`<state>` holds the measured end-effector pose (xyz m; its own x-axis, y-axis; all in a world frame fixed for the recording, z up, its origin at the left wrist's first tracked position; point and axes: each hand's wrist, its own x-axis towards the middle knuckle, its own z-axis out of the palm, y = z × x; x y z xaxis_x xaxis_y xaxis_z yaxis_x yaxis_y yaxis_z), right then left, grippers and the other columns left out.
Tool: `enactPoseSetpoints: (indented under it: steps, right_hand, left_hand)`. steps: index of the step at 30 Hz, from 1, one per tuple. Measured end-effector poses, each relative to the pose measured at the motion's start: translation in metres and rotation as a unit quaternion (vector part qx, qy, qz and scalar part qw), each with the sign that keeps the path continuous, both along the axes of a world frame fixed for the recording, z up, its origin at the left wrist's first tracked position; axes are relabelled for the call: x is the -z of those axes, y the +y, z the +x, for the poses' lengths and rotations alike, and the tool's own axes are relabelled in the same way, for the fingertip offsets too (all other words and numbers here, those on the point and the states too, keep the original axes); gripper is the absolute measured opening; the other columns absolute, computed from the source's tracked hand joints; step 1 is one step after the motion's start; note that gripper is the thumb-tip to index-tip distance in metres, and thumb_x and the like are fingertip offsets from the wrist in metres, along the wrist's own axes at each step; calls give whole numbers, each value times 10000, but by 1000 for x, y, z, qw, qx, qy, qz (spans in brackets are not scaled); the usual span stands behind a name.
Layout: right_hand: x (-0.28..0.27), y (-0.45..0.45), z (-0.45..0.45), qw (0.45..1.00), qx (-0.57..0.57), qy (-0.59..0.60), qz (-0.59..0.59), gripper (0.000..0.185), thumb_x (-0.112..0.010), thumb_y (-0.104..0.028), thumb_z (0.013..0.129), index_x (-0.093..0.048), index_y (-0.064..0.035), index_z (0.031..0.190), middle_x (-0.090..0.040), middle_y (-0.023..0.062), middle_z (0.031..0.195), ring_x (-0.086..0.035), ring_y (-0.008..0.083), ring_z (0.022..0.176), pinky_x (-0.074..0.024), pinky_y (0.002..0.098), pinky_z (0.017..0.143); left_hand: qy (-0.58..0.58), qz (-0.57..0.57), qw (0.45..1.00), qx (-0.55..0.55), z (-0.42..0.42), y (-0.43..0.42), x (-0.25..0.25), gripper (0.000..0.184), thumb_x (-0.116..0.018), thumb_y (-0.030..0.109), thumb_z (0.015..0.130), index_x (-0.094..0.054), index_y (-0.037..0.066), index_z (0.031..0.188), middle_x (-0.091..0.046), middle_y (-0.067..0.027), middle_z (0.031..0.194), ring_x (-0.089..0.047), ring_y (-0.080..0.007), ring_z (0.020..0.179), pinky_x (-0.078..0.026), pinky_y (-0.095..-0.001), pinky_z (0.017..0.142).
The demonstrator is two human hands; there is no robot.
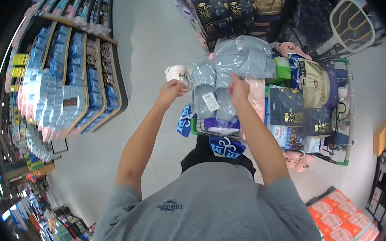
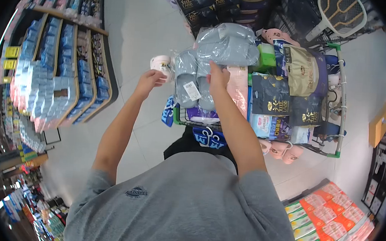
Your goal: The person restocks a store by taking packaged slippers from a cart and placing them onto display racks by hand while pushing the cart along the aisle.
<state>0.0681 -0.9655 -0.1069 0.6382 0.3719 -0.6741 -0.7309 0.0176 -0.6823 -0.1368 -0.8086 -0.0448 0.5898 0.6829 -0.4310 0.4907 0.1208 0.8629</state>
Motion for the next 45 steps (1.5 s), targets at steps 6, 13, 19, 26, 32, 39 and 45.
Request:
enactPoseSetpoints:
  steps: [6, 13, 19, 26, 32, 39, 45]
  right_hand:
    - [8, 34, -8, 979, 141, -65, -133, 506, -780, -296, 716, -525, 30, 1007, -522, 61, 743, -488, 129, 484, -401, 250, 418]
    - [15, 28, -3, 981, 133, -68, -125, 592, -775, -277, 718, -519, 70, 1123, -558, 63, 722, -479, 108, 436, -398, 239, 401]
    - [12, 27, 2, 989, 101, -56, -90, 234, -725, -250, 777, -598, -54, 780, -497, -4, 633, -462, 81, 472, -357, 232, 434]
    - [14, 24, -1, 988, 149, -45, -19, 289, -699, -80, 770, -612, 39, 1020, -504, 12, 591, -444, 91, 439, -328, 241, 400]
    - [-46, 4, -16, 984, 158, -83, 16, 435, -712, -129, 769, -576, 15, 1157, -525, -8, 648, -474, 75, 524, -371, 231, 481]
    - [-118, -83, -44, 970, 137, -203, -4, 456, -706, -120, 772, -555, 22, 1179, -573, 6, 748, -538, 93, 645, -425, 237, 580]
    - [-153, -211, -83, 930, 261, -228, 121, 559, -697, -116, 782, -453, 34, 1262, -582, 81, 1071, -563, 144, 927, -458, 269, 758]
  left_hand:
    - [-48, -20, 997, 63, 155, 95, 17, 329, -589, 261, 873, -555, 0, 1071, -653, -106, 945, -609, -158, 787, -503, -292, 733]
    - [-39, 17, 990, 134, 261, 128, 125, 644, -689, 298, 787, -460, -95, 1243, -604, -168, 1063, -568, -204, 956, -460, -334, 792]
    - [23, 18, 990, 135, 267, 118, 140, 688, -721, 283, 766, -442, -114, 1254, -595, -172, 1107, -574, -238, 1012, -443, -333, 872]
    - [-103, -233, 956, 148, 249, 149, 125, 265, -672, 103, 819, -580, -21, 1035, -634, -87, 949, -618, -165, 827, -498, -275, 718]
    - [-150, -272, 934, 173, 228, 130, 63, 165, -632, 100, 850, -576, 37, 992, -629, -68, 947, -610, -167, 883, -493, -302, 756]
    - [-277, -309, 883, 217, 201, 47, -36, 190, -569, 57, 877, -539, 17, 1060, -610, -85, 1045, -592, -180, 976, -478, -346, 860]
    - [-273, -285, 841, 370, 175, -80, -90, 383, -603, -19, 806, -500, -11, 1174, -595, -91, 1106, -597, -174, 977, -477, -303, 865]
